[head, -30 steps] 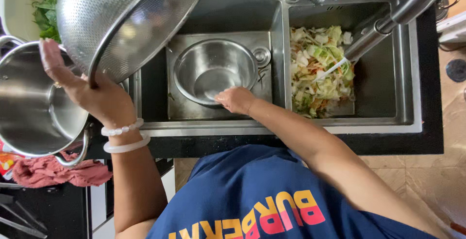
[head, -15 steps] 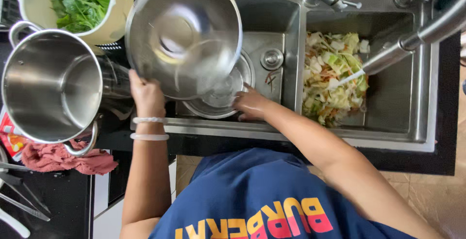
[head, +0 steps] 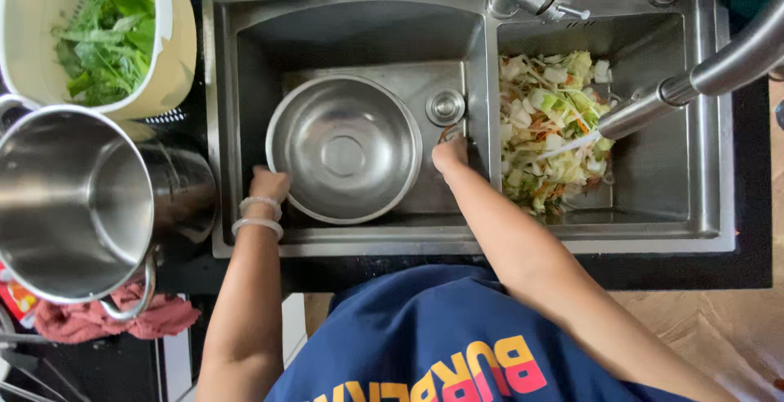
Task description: The person stirs a mixture in a pan on the stovetop with a wooden spatula, then moves to the sink and rinses shredded cabbage and carrot in a metal colander under running water. They repeatedly drain the water, refill, and squeeze the vegetables, leaving the rinsed vegetables in the colander in the sink.
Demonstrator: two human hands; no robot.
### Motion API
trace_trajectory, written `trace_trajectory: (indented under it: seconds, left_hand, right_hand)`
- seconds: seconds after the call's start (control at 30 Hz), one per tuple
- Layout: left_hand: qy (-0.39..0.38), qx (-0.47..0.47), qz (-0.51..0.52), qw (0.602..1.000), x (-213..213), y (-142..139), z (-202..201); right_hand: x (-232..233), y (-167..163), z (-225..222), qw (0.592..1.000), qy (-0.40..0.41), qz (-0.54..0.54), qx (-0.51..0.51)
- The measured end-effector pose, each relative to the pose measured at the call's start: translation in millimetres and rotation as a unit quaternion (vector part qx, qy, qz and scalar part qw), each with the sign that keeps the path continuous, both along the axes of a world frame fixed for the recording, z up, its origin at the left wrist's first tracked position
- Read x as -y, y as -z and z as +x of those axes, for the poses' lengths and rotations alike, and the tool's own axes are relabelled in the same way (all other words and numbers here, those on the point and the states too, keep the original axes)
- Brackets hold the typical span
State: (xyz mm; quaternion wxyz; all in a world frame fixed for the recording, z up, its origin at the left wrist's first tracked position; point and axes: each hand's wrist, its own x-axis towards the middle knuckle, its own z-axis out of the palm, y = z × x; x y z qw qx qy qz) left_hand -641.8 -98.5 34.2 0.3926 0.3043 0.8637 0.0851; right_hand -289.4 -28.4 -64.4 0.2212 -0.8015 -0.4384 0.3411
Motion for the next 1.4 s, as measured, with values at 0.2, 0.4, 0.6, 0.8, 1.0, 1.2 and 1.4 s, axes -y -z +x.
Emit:
trace_trajectory:
  seconds: [0.2,0.4,0.6,0.8,1.0,1.2,1.4]
  left_hand:
    - [-0.130,0.216,-0.085,0.964,-7,35,11]
    - [-0.232,0.359,-0.068,0.901,-20,43,20]
    - [-0.249,0.389,-0.013,0.887,-20,18,10]
    - [-0.299,0.488,0.111,0.812,-1,-22,2]
    - [-0.317,0.540,0.198,0.754,0,-65,0]
    - [-0.219,0.484,0.329,0.780,23,-63,-7]
    - [-0.189,0.454,0.388,0.779,17,-61,-16]
  right_hand:
    - [-27,-2,-3,0.999,0.024,0.005,-0.032]
    - [-28,34,-7,0.997,0.067,0.022,0.007]
    - [-20,49,-32,0.994,-0.090,0.056,-0.035]
    - [-29,39,-108,0.915,-0.349,0.089,-0.184]
    - [26,38,-155,0.848,-0.507,0.110,-0.108]
    - [14,24,-235,0.789,-0.564,0.194,-0.146]
    - [-19,11,-269,0.746,-0.600,0.227,-0.177]
